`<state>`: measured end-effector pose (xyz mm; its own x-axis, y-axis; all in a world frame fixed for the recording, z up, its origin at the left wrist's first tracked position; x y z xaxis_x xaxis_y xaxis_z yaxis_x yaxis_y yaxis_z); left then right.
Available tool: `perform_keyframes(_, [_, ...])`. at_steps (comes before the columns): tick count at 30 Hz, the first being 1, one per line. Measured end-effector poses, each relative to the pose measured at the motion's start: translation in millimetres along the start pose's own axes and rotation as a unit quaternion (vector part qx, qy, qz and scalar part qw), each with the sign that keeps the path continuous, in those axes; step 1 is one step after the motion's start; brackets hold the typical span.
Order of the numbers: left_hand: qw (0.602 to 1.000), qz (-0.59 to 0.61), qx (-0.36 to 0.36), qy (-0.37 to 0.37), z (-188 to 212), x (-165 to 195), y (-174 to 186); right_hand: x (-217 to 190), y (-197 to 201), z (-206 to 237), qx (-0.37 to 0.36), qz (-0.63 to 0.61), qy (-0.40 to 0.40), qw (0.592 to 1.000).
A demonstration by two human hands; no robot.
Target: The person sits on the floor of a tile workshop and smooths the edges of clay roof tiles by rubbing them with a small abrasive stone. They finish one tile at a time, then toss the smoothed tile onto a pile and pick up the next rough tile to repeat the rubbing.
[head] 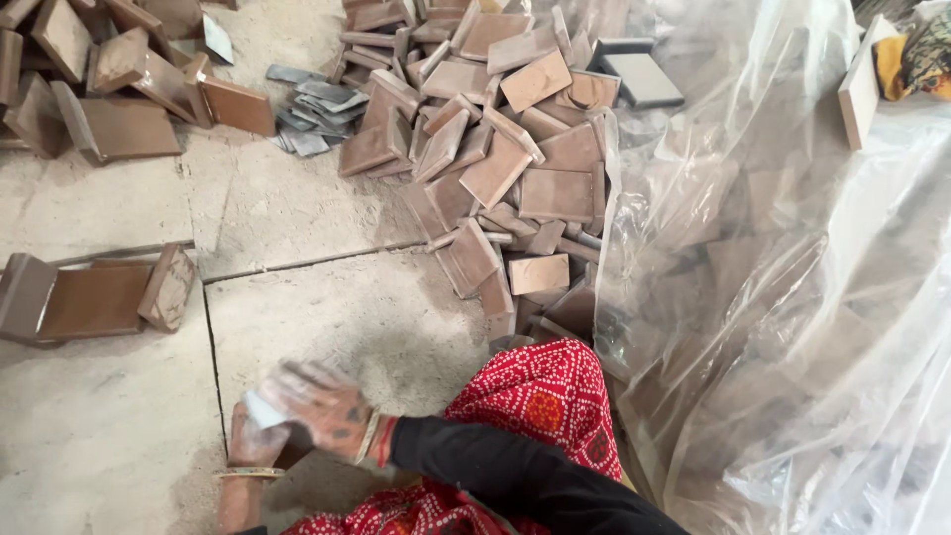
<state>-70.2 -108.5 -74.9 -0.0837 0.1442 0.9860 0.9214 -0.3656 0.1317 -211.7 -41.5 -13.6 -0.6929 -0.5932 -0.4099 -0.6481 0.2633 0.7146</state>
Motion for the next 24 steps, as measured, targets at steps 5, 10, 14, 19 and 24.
perform_keyframes(5, [0.999,-0.023,-0.026,-0.032,-5.1,-2.2,-2.2,18.9,-6.2,-7.0,-0.048,-0.007,0.063,0.997])
perform_keyframes(10, [0.971,-0.21,-0.026,0.11,-3.3,29.1,-3.8,69.6,32.5,15.7,-0.1,0.006,-0.107,0.989])
perform_keyframes(14, [0.969,-0.232,-0.025,0.083,-3.8,26.8,-5.0,39.9,18.6,23.8,-0.053,0.062,-0.049,0.995])
perform_keyframes(19, [0.95,-0.306,0.018,-0.061,-1.6,-2.0,-1.2,-14.7,-32.3,-5.1,-0.049,-0.046,0.032,0.997])
perform_keyframes(24, [0.923,-0.37,-0.01,-0.107,2.0,-6.9,-7.4,-5.2,-10.5,-20.2,-0.078,-0.016,0.027,0.996])
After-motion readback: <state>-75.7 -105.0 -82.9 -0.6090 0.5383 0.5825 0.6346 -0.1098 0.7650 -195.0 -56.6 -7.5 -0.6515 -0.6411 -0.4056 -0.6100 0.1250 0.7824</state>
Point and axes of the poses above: each hand's wrist, its own z-axis away from the middle knuckle, its own y-axis out of the back of the hand, x = y × z, the point moved 3 cm from there along -z, towards the middle knuckle, and after that the axes turned 13 degrees about -z, right-handed, at the moved point
